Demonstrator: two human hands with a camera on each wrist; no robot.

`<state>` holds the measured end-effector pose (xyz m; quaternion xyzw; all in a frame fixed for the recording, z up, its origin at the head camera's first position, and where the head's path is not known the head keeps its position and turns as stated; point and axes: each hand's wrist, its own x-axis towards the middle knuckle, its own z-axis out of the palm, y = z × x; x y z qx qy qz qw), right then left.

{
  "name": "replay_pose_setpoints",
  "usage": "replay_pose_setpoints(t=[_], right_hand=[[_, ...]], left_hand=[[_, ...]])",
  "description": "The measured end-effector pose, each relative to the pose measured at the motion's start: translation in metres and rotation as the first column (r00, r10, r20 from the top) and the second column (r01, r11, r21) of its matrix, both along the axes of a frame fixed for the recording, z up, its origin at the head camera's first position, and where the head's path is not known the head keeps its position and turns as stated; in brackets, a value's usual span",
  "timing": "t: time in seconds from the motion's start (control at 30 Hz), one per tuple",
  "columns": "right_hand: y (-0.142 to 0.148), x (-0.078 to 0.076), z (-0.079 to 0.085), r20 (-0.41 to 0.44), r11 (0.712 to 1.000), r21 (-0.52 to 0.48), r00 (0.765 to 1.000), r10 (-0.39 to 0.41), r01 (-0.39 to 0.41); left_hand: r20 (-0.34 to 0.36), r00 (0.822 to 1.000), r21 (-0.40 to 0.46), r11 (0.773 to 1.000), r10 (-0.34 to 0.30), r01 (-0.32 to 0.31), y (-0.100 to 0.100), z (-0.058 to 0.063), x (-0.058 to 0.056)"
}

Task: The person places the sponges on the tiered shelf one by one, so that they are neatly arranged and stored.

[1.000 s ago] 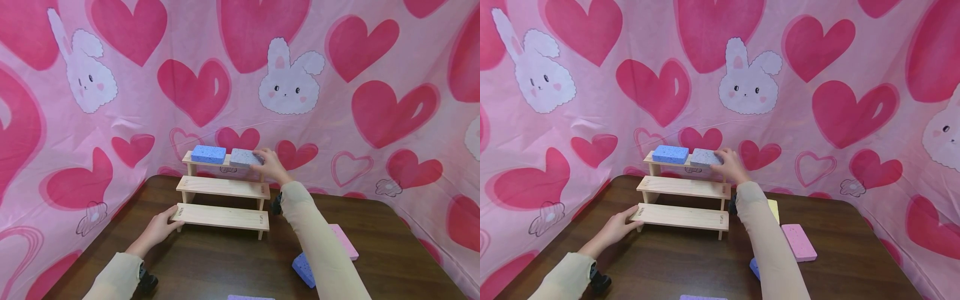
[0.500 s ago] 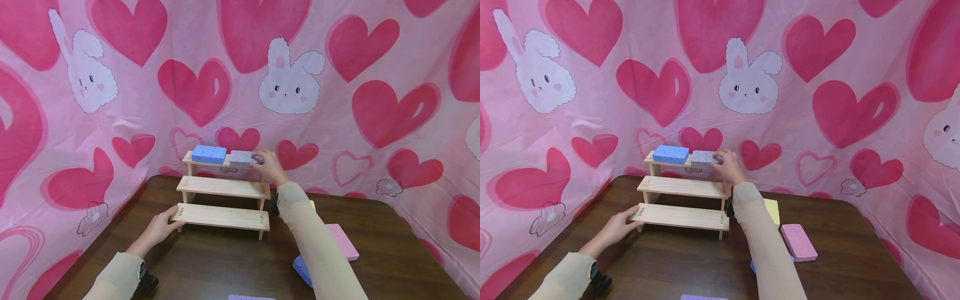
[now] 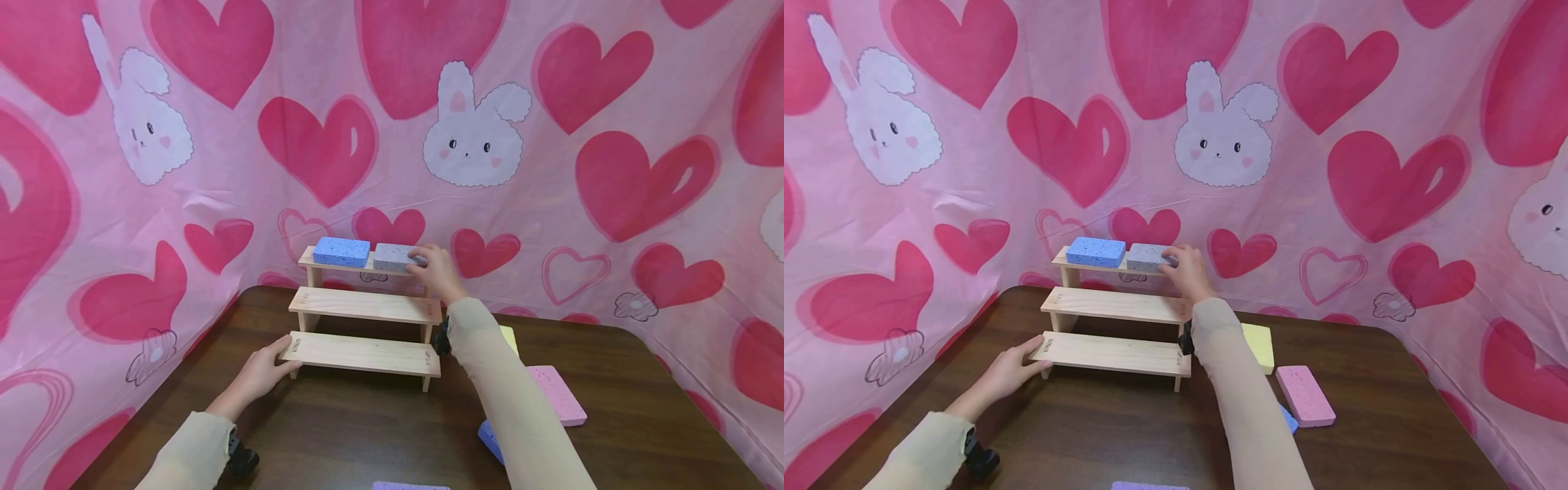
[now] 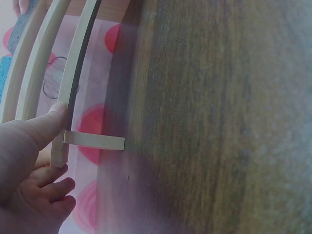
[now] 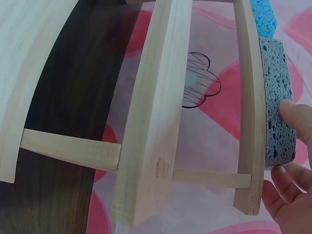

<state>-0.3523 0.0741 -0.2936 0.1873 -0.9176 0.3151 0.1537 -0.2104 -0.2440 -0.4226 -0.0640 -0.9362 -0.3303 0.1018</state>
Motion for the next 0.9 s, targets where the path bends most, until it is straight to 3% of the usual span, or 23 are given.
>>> replay_pose_setpoints(t=[0.63,0.9], right_hand=[[0.0026,-0.0039,-0.0014,-0.031,0.999,-0.008,0.999,0.036,-0.036],[0.009,0.0048,0.0069,-0.052,0.994,-0.068,0.996,0.077,-0.081]], left_hand=[[-0.013,1.0,0.003,1.0,-0.005,0.005,0.0003,0.0,-0.0007],[-0.024,1.0,-0.004,1.0,-0.005,0.005,-0.0004,0.0002,0.0002]])
